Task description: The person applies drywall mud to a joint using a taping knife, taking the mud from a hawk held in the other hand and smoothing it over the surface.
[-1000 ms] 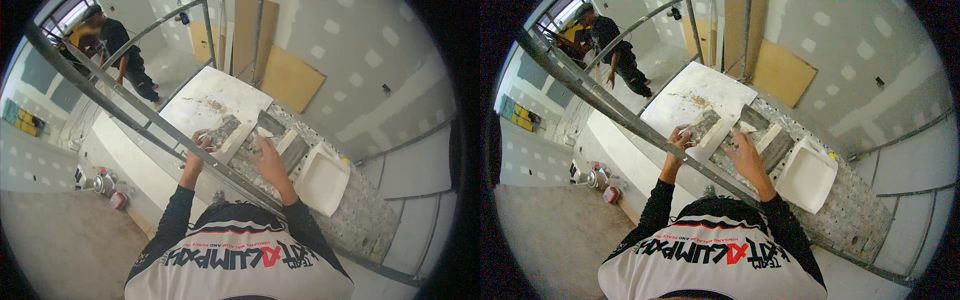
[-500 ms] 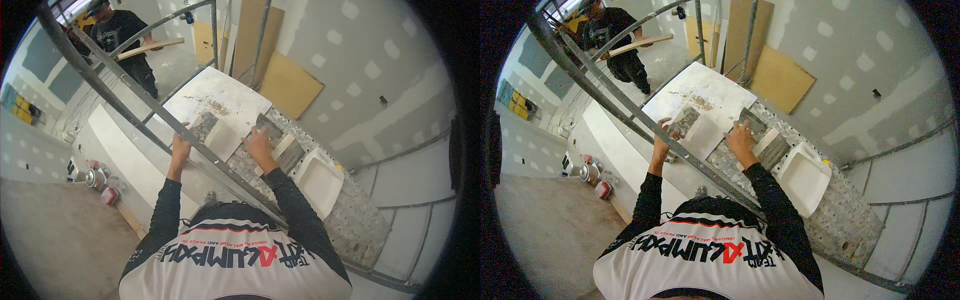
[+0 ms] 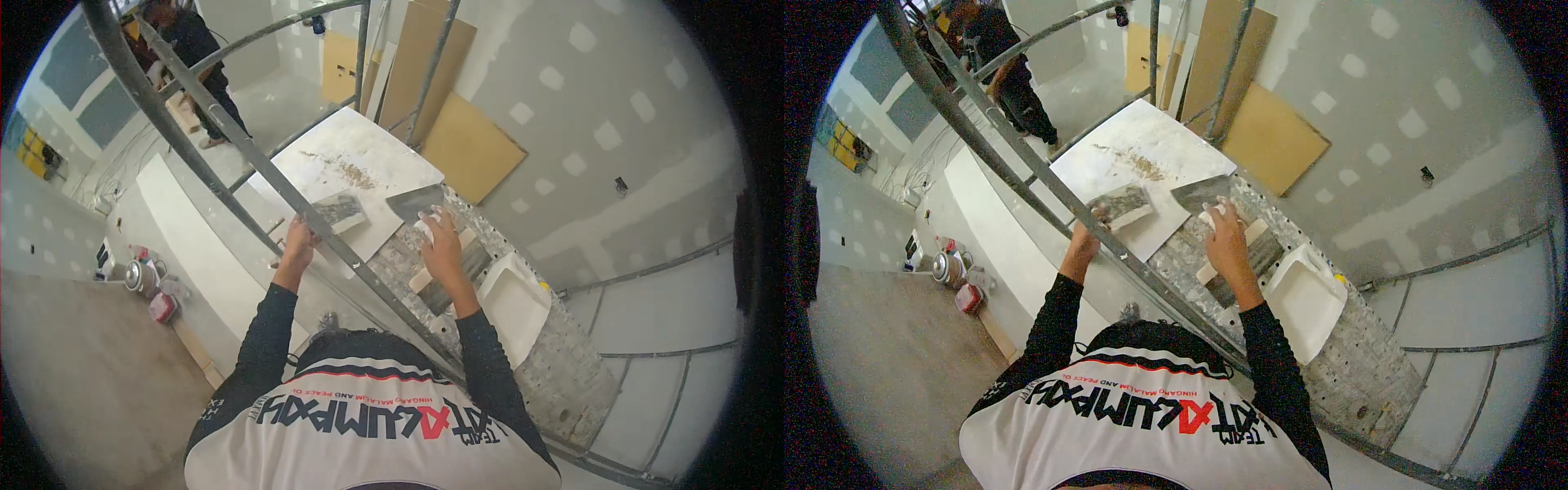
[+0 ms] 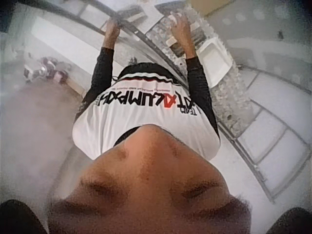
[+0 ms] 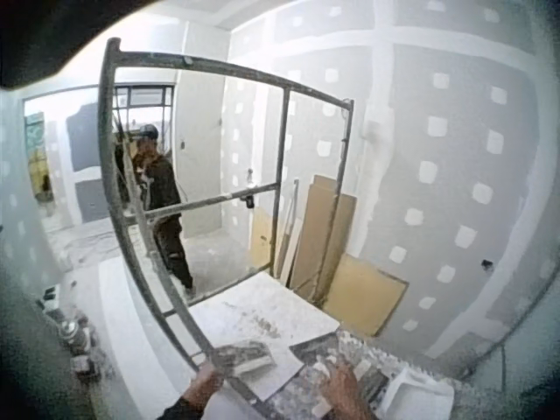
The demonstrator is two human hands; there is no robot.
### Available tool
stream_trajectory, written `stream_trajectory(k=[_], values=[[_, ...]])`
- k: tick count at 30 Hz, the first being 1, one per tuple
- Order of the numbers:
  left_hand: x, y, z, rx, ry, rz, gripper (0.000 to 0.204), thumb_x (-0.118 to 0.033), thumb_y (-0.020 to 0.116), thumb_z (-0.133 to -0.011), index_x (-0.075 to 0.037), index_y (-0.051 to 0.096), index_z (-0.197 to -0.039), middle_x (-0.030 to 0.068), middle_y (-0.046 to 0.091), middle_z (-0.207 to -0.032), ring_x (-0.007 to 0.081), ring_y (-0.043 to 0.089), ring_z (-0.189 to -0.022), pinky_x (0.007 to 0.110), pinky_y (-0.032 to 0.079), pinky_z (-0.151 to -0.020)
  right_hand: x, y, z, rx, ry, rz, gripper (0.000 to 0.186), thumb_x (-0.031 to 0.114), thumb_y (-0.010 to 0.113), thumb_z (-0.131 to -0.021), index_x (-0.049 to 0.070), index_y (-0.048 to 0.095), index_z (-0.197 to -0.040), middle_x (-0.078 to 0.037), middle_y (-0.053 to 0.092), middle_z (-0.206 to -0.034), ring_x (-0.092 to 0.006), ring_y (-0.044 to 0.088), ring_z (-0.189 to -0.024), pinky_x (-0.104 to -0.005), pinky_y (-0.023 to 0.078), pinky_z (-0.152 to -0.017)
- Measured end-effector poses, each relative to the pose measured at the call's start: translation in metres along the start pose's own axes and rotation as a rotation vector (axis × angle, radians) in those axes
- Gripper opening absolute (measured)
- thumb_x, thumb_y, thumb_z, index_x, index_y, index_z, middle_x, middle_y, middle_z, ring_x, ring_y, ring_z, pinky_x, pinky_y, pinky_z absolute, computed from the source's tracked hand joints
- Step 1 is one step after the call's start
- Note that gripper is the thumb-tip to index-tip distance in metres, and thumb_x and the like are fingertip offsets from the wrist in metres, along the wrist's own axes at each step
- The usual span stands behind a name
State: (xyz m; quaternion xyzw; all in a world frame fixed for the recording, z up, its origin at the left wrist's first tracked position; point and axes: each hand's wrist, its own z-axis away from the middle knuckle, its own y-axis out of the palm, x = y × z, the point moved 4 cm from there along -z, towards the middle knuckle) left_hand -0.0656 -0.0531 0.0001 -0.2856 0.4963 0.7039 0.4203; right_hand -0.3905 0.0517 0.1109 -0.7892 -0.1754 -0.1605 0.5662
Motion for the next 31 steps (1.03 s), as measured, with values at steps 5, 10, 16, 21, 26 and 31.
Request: stream_trajectory(k=[5, 10, 16, 21, 26, 31], values=[[0.016, 0.033, -0.002, 0.166, 0.111, -0.022, 0.03, -0.003, 0.068, -0.094, -0.002, 0.058, -0.122, 0.0034, 0.065, -0.1, 0.0135, 0.062, -0.083, 0.029, 0.052, -0.071, 0.029, -0.015, 0.006, 0.126, -0.069, -0.15, 0.049, -0.003, 0.061, -0.085, 0.002, 0.06, -0.134, -0.024, 0.046, -0.149, -0.0443, 0.048, -0.136, -0.047, 0.042, -0.114], [0.01, 0.057, -0.005, 0.357, 0.15, 0.16, 0.041, -0.005, 0.063, -0.099, -0.003, 0.048, -0.138, 0.0111, 0.066, -0.112, 0.0265, 0.07, -0.099, 0.044, 0.062, -0.085, 0.048, -0.022, 0.007, 0.082, -0.09, -0.228, 0.043, -0.004, 0.06, -0.089, 0.003, 0.063, -0.132, -0.023, 0.047, -0.149, -0.0442, 0.053, -0.132, -0.046, 0.045, -0.111], [0.0, 0.101, 0.027, 0.455, 0.12, 0.002, 0.054, -0.006, 0.052, -0.105, 0.002, 0.03, -0.153, 0.0209, 0.051, -0.143, 0.0358, 0.062, -0.121, 0.055, 0.059, -0.099, 0.046, 0.014, 0.01, 0.028, -0.063, -0.216, 0.044, 0.001, 0.063, -0.09, 0.009, 0.065, -0.133, -0.023, 0.053, -0.141, -0.0434, 0.055, -0.127, -0.0491, 0.046, -0.108], [0.035, 0.098, 0.023, 0.339, 0.159, -0.211, 0.052, -0.002, 0.053, -0.103, 0.003, 0.034, -0.151, 0.0185, 0.055, -0.136, 0.0287, 0.064, -0.114, 0.045, 0.062, -0.093, 0.045, 0.037, -0.014, -0.002, -0.018, -0.255, 0.043, -0.004, 0.058, -0.09, 0.003, 0.065, -0.132, -0.027, 0.049, -0.142, -0.0449, 0.059, -0.122, -0.0472, 0.051, -0.103], [0.03, 0.097, 0.008, 0.436, 0.256, -0.243, 0.035, -0.013, 0.053, -0.108, -0.005, 0.046, -0.141, 0.0124, 0.063, -0.132, 0.0244, 0.068, -0.112, 0.04, 0.062, -0.089, 0.061, 0.032, 0.002, 0.113, 0.01, -0.197, 0.041, -0.001, 0.059, -0.092, 0.005, 0.065, -0.132, -0.027, 0.051, -0.14, -0.0442, 0.061, -0.119, -0.0479, 0.051, -0.101], [0.01, 0.094, -0.002, 0.436, 0.197, -0.212, 0.036, -0.022, 0.058, -0.106, -0.008, 0.05, -0.139, 0.011, 0.066, -0.13, 0.0244, 0.07, -0.113, 0.042, 0.062, -0.09, 0.073, 0.042, -0.015, 0.184, 0.05, -0.299, 0.046, 0.004, 0.064, -0.091, 0.01, 0.064, -0.136, -0.024, 0.051, -0.145, -0.0405, 0.057, -0.129, -0.0462, 0.047, -0.108]])
